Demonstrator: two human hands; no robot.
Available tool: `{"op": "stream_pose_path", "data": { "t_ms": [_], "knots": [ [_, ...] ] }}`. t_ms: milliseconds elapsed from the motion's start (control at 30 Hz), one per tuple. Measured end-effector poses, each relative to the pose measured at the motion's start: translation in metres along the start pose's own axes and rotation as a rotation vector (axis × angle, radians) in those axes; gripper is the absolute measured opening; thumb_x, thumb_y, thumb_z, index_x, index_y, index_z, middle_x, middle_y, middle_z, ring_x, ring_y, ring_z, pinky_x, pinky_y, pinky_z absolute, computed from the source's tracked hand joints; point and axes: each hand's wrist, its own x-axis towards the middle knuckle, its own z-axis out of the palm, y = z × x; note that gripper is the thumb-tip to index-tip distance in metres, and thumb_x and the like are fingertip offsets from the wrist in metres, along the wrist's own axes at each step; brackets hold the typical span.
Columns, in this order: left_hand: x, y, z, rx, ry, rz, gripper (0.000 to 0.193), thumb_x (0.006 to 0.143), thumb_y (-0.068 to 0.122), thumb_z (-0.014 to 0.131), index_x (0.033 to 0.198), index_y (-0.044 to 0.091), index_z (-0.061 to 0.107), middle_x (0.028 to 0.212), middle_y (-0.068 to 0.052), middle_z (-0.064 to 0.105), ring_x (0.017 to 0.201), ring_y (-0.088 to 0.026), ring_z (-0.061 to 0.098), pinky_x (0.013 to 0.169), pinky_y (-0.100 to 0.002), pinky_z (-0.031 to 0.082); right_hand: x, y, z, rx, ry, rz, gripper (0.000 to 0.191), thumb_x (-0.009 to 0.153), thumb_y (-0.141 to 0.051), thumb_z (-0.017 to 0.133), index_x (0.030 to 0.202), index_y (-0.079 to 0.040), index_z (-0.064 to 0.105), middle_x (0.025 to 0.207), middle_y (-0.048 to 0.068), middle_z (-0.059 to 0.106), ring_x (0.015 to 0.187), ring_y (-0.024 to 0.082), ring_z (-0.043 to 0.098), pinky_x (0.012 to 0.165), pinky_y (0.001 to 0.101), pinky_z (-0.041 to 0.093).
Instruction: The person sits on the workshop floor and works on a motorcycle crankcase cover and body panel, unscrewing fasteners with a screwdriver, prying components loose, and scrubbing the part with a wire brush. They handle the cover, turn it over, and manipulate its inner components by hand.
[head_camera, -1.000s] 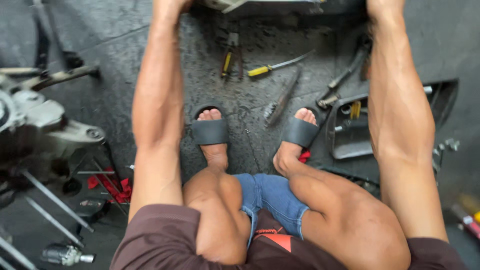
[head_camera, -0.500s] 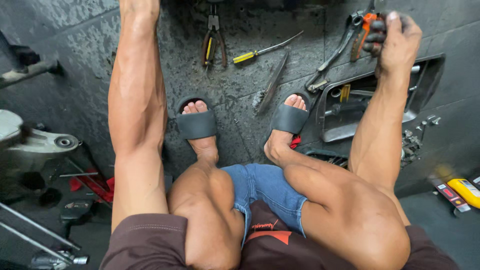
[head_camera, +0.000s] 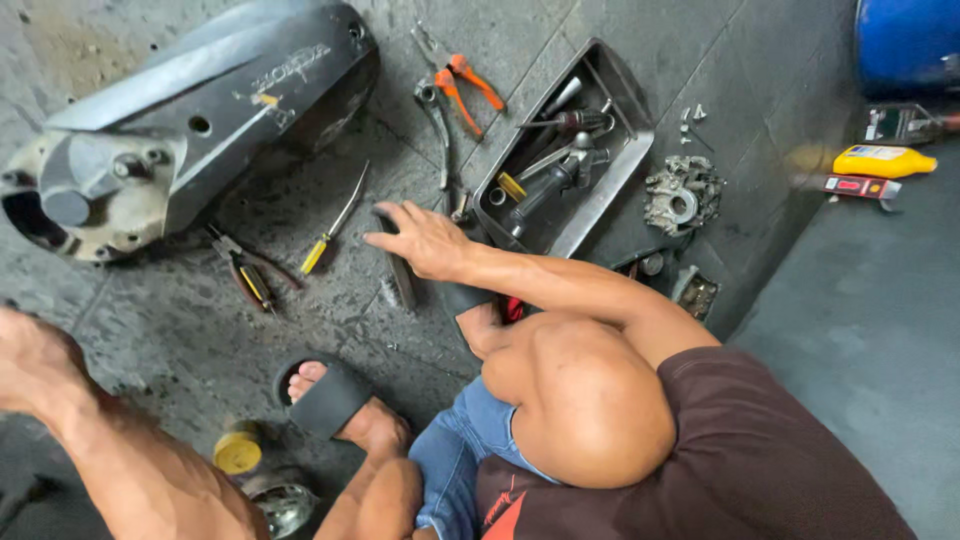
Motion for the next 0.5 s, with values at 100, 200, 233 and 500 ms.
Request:
{"op": "stream_pose_path", "data": {
  "t_ms": [100, 200, 233, 500],
  "knots": [
    [-0.022, -0.018, -0.012, 0.009, 0.079, -0.053, 0.029, 0.094, 0.012, 0.058, 0.088, -0.014, 0.070, 0.078, -0.027, 0.067, 0.063, -0.043, 0.059, 0.063, -0.053, 0.043, 0.001, 0.010, -0.001, -0.086, -0.009, -0.051, 0.043, 0.081, -0.010, 0.065, 0.122, -0.020, 0.070, 0.144, 0.020, 0.050, 0.119, 0.039, 0.054, 0.088, 0.0469, 0.053],
    [-0.033, -0.016, -0.011, 0.012, 0.092, -0.163, 0.037, 0.102, 0.016, 0.060, 0.083, -0.015, 0.066, 0.074, -0.030, 0.064, 0.062, -0.045, 0.055, 0.063, -0.056, 0.040, -0.001, 0.021, 0.000, -0.147, 0.002, -0.074, 0.030, 0.084, -0.014, 0.062, 0.112, -0.018, 0.071, 0.146, 0.021, 0.051, 0.117, 0.038, 0.054, 0.087, 0.0464, 0.052],
    [-0.034, -0.012, -0.012, 0.018, 0.090, -0.152, 0.037, 0.102, 0.016, 0.061, 0.082, -0.015, 0.067, 0.074, -0.030, 0.064, 0.061, -0.045, 0.056, 0.063, -0.056, 0.040, -0.003, 0.024, 0.002, -0.167, 0.005, -0.093, 0.027, 0.084, -0.016, 0.061, 0.109, -0.018, 0.071, 0.146, 0.021, 0.051, 0.116, 0.037, 0.055, 0.086, 0.0462, 0.053],
    [-0.010, 0.101, -0.035, -0.043, 0.133, 0.017, 0.025, 0.098, 0.010, 0.060, 0.084, -0.010, 0.067, 0.073, -0.020, 0.064, 0.060, -0.034, 0.058, 0.059, -0.049, 0.041, -0.017, 0.036, 0.016, -0.075, -0.001, -0.109, 0.029, 0.079, -0.024, 0.080, 0.102, -0.014, 0.068, 0.115, 0.013, 0.060, 0.101, 0.034, 0.061, 0.079, 0.0466, 0.052]
  ]
}}
